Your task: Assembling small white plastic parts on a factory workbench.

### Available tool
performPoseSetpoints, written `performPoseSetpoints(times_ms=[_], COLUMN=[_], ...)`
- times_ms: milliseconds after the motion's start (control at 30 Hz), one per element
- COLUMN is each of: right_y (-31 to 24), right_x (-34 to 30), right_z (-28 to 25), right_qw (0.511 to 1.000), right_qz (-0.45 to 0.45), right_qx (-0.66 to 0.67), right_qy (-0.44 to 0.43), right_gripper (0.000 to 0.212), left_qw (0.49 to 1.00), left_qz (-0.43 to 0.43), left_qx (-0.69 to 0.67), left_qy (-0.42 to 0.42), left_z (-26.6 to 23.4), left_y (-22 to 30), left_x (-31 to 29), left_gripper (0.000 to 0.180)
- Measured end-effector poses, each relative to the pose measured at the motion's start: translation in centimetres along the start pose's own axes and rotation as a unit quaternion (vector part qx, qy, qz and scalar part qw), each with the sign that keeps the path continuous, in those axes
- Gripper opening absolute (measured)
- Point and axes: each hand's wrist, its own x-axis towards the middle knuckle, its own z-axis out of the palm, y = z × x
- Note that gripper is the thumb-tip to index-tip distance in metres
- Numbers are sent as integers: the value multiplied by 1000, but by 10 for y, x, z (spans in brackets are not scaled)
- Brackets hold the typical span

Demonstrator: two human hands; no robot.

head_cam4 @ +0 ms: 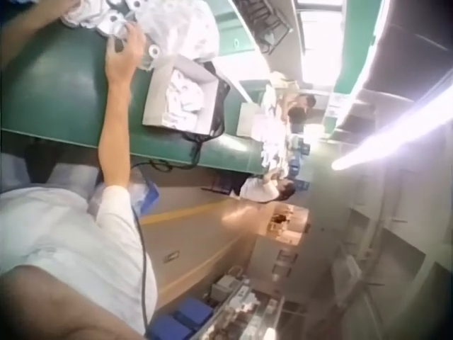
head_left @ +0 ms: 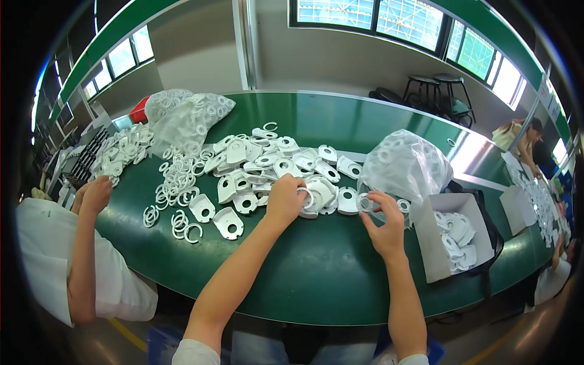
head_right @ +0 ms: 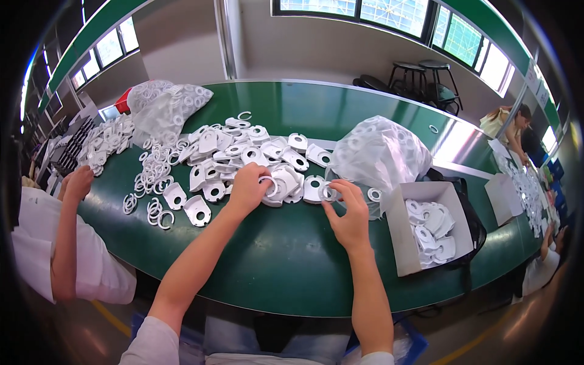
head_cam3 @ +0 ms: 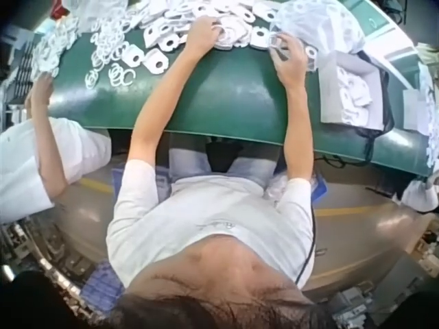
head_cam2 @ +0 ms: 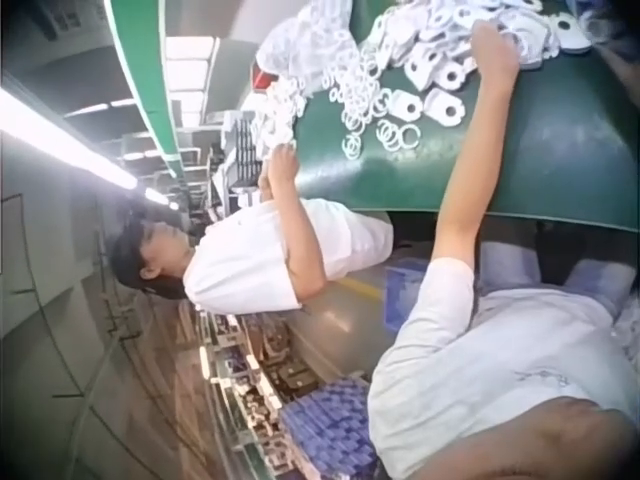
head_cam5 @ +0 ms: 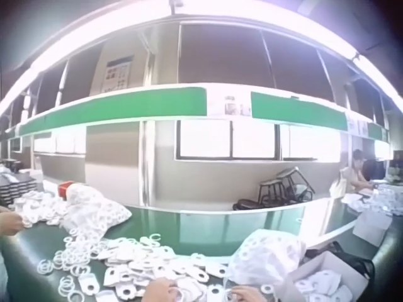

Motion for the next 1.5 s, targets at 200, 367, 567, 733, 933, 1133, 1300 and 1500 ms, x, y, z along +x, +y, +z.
performPoseSetpoints(times_ms=[200,367,567,733,933,1133,1300,1500], right_y=[-3,-10,-24,-25,-31,-27,-18,-20], right_x=[-5,-7,-8,-8,-9,-14,-17,-18], right_z=[6,17,20,23,23,30,38,30], right_qw=[999,997,993,989,989,977,875,976], right_qz=[-18,-50,-104,-127,-132,87,282,128], right_qx=[23,36,9,-14,-15,190,386,123], right_qy=[-32,-51,-50,-76,-64,-48,-77,-128], right_gripper=[34,35,44,44,39,53,66,83], left_qw=[999,967,812,724,699,715,834,891], left_qz=[-6,-97,-268,-286,-270,-252,-160,-129], left_qx=[-38,-236,-513,-616,-652,-634,-511,-341], left_qy=[23,9,-78,-120,-116,-156,-138,-271], left_z=[-7,-12,-11,-6,-10,-15,-13,-30], left_y=[4,11,47,47,44,56,60,47], left_x=[-4,-16,-42,-52,-52,-56,-61,-48], left_gripper=[15,19,27,26,24,26,35,36])
